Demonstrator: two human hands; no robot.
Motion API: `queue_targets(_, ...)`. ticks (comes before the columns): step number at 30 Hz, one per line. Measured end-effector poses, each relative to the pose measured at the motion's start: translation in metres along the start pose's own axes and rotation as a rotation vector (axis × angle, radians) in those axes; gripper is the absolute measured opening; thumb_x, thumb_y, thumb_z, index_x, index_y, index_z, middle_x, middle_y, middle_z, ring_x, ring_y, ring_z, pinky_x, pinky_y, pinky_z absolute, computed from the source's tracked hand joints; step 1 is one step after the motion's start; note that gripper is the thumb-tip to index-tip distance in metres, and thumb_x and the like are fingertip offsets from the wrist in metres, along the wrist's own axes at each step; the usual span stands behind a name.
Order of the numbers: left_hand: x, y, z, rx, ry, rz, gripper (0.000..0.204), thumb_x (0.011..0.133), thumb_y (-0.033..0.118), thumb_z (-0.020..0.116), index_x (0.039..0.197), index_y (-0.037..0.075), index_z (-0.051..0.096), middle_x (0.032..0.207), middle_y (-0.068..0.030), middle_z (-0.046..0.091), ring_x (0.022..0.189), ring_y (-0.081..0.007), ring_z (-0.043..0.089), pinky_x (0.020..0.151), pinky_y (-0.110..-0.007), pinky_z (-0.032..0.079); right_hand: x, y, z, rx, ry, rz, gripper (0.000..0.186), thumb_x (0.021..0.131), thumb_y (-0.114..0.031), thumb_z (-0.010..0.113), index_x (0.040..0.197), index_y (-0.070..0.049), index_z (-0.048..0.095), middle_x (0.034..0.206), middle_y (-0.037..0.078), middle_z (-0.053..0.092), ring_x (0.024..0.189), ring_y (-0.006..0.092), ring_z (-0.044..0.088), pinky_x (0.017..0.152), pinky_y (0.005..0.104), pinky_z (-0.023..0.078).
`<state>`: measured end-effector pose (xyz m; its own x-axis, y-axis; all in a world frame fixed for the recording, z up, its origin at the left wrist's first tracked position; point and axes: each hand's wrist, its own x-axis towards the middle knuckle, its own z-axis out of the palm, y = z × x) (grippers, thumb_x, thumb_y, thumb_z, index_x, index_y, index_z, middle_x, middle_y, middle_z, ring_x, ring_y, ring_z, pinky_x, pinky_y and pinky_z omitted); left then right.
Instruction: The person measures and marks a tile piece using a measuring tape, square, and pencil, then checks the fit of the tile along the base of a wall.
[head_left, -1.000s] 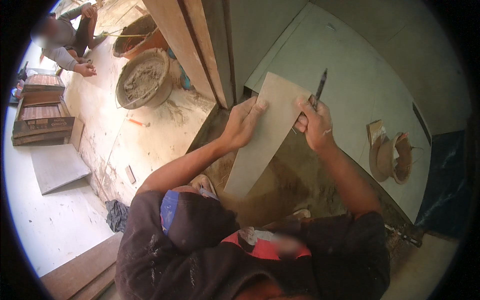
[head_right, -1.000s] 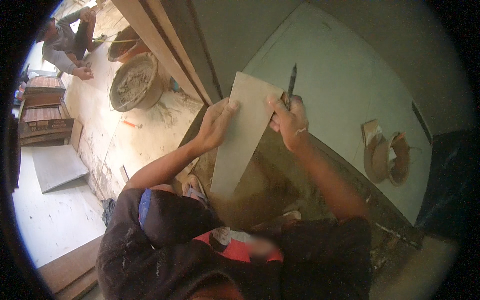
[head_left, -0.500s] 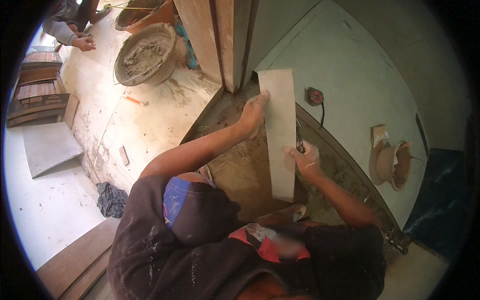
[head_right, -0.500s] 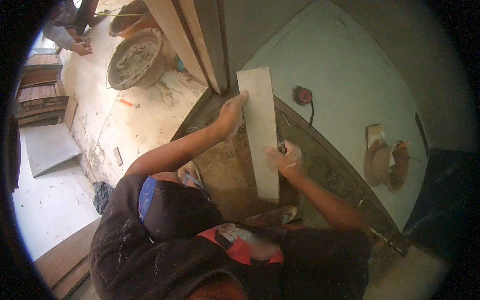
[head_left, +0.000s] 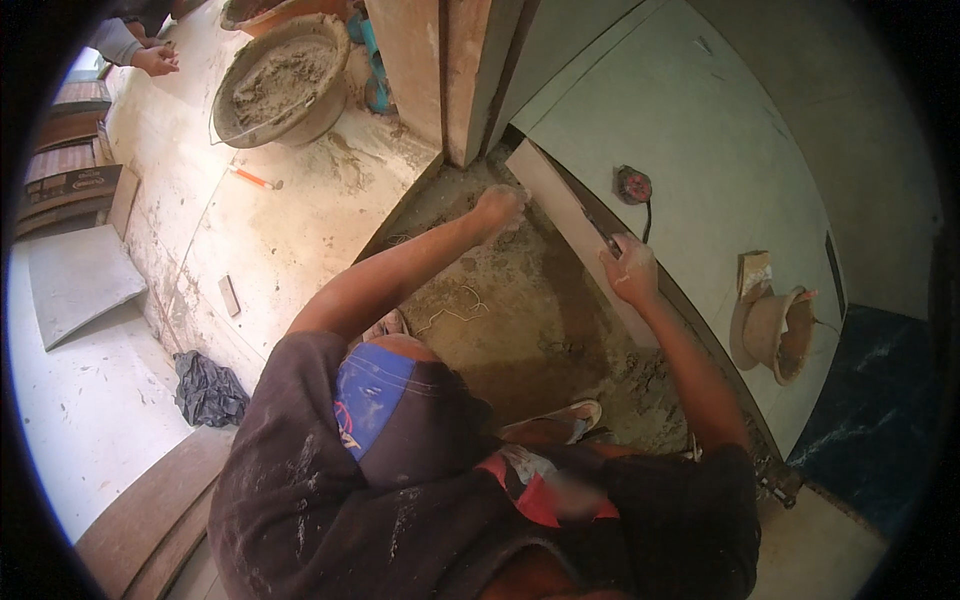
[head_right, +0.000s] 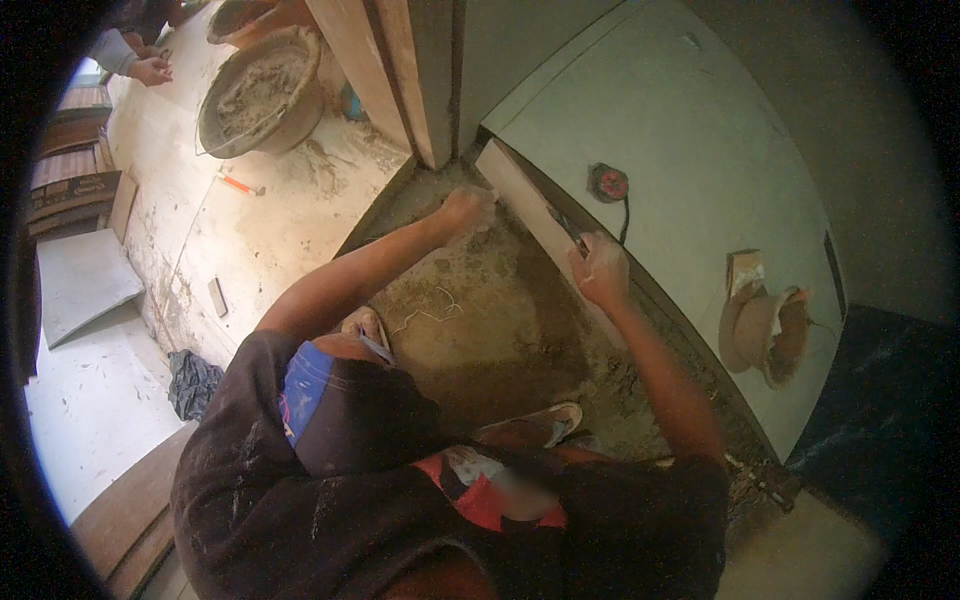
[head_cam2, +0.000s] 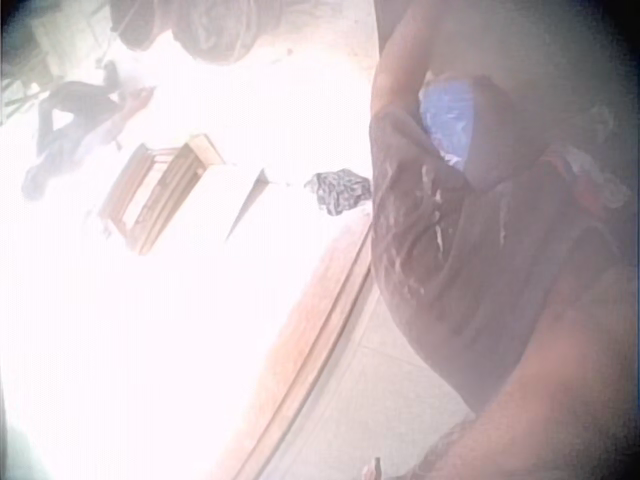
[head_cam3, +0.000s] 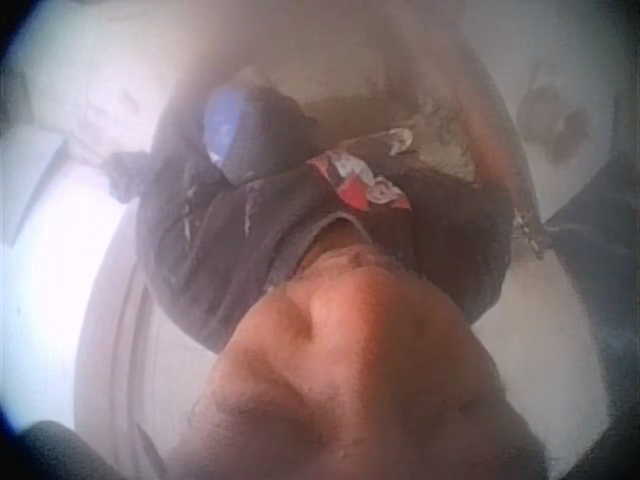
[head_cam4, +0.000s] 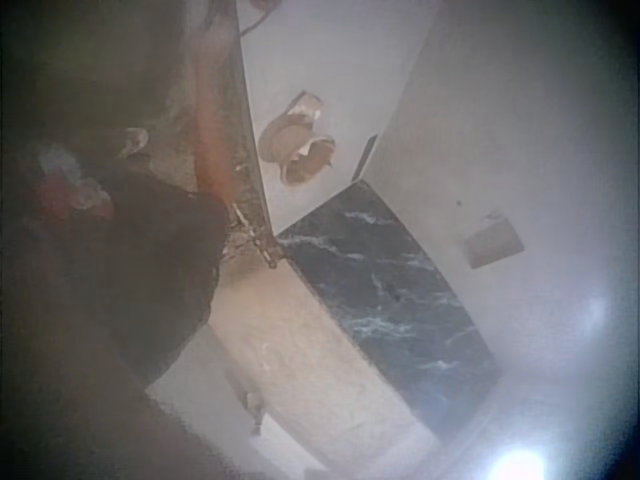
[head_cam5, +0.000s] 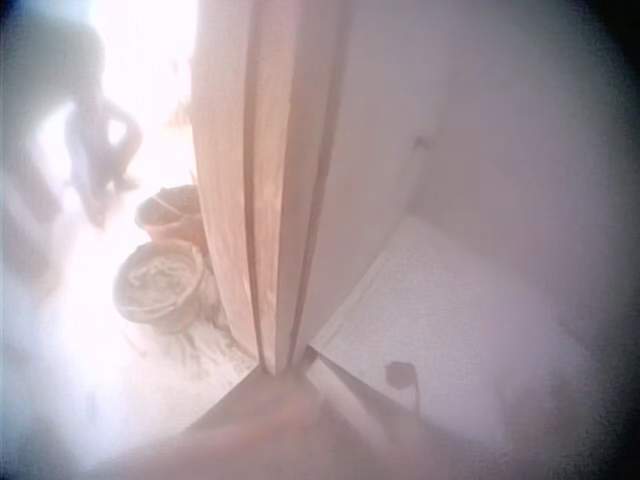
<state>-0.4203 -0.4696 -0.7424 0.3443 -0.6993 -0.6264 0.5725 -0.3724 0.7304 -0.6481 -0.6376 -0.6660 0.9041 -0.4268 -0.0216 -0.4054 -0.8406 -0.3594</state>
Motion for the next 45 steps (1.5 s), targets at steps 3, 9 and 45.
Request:
queue_targets(3, 0.022, 0.005, -0.002, -0.045, 0.060, 0.007, 0.059, 0.097, 0.033, 0.060, 0.136, -0.008, 0.045, 0.121, -0.0200, 0.056, 0.100, -0.0299, 0.061, 0.085, -0.042, 0.053, 0.023, 0.017, 0.013, -0.079, 0.029, -0.096, 0.036, 0.089, -0.030, 0.063, 0.104, 0.002, 0.066, 0.092, 0.024, 0.063, 0.086, 0.0410, 0.063, 0.077, 0.0482, 0.051)
queue_targets(9, 0.041, 0.019, -0.008, -0.019, 0.152, 0.109, 0.072, 0.096, 0.033, 0.061, 0.146, -0.010, 0.031, 0.129, -0.0243, 0.053, 0.103, -0.0299, 0.061, 0.085, -0.040, 0.054, 0.047, 0.023, 0.021, -0.229, -0.030, -0.065, 0.037, 0.092, -0.030, 0.060, 0.113, 0.000, 0.065, 0.098, 0.021, 0.063, 0.090, 0.0402, 0.062, 0.080, 0.0487, 0.050)
queue_targets(45, 0.045, 0.011, -0.016, -0.018, 0.249, 0.069, 0.072, 0.094, 0.030, 0.066, 0.144, -0.009, 0.034, 0.127, -0.0220, 0.055, 0.109, -0.0280, 0.060, 0.093, -0.040, 0.052, 0.060, 0.046, 0.013, -0.030, -0.219, 0.032, 0.046, 0.092, -0.033, 0.061, 0.119, 0.005, 0.063, 0.116, 0.026, 0.063, 0.108, 0.0431, 0.060, 0.094, 0.0474, 0.048)
